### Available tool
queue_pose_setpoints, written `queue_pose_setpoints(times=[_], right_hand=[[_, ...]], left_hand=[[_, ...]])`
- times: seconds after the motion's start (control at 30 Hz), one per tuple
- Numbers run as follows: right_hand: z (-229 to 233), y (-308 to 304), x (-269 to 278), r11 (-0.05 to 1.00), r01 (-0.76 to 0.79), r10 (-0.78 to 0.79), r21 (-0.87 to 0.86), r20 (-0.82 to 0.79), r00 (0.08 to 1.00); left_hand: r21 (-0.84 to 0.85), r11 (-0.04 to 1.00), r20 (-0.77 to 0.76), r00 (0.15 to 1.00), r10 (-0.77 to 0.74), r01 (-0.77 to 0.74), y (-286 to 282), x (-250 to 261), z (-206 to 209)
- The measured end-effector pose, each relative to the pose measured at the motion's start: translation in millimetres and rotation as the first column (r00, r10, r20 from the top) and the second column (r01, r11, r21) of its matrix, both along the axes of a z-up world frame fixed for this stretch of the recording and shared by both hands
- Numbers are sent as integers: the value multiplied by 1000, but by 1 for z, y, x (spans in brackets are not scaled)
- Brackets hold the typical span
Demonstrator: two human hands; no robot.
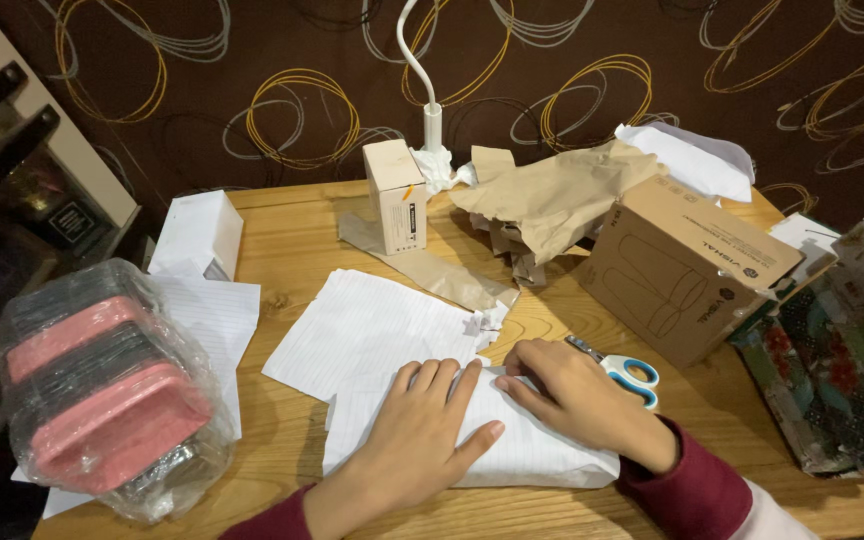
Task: The person wraps a small rectangular item in white paper on a wooden table. They fold the paper around the item, smooth the edges, and secure the package with tape. Scissors and other boxes are visible on the table.
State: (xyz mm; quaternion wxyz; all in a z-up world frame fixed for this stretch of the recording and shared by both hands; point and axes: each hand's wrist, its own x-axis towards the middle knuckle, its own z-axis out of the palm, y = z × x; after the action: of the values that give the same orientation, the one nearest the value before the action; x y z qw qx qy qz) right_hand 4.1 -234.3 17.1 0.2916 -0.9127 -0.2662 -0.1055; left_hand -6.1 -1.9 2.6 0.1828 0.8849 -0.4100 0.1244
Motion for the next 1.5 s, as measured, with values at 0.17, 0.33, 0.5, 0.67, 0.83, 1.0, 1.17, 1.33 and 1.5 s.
queue_pose_setpoints(times=[0.17,0.33,0.5,0.67,0.83,1.0,1.17,1.33,1.5], right_hand=[[-2,-2,2,1000,13,-13,-26,-16,1000],[-3,-3,4,999,-38,39,-26,16,999],[-4,-3,5,999,-51,51,-8,23,998],[-5,-3,5,997,-79,77,22,70,995],[-6,-4,5,996,-83,80,38,74,994],[0,-2,4,997,-73,74,-6,58,996],[16,-6,-17,999,-51,43,15,331,943],[3,17,-53,990,-46,69,-134,177,982],[-12,29,-52,953,0,101,-303,320,942]], left_hand=[[-23,1000,27,1000,0,0,0,0,-1],[-42,999,17,1000,-5,6,-1,0,-1],[-47,999,21,1000,6,-5,-1,-2,0],[-14,1000,3,1000,28,-28,-1,-5,2],[-28,999,-7,1000,16,-16,-1,-6,2],[-111,994,-11,1000,25,-26,-2,-6,-2],[-177,984,87,995,45,-29,-3,-5,-8],[-171,983,26,997,69,-64,-4,-6,-10],[-182,980,67,993,98,-84,-5,-7,-18]])
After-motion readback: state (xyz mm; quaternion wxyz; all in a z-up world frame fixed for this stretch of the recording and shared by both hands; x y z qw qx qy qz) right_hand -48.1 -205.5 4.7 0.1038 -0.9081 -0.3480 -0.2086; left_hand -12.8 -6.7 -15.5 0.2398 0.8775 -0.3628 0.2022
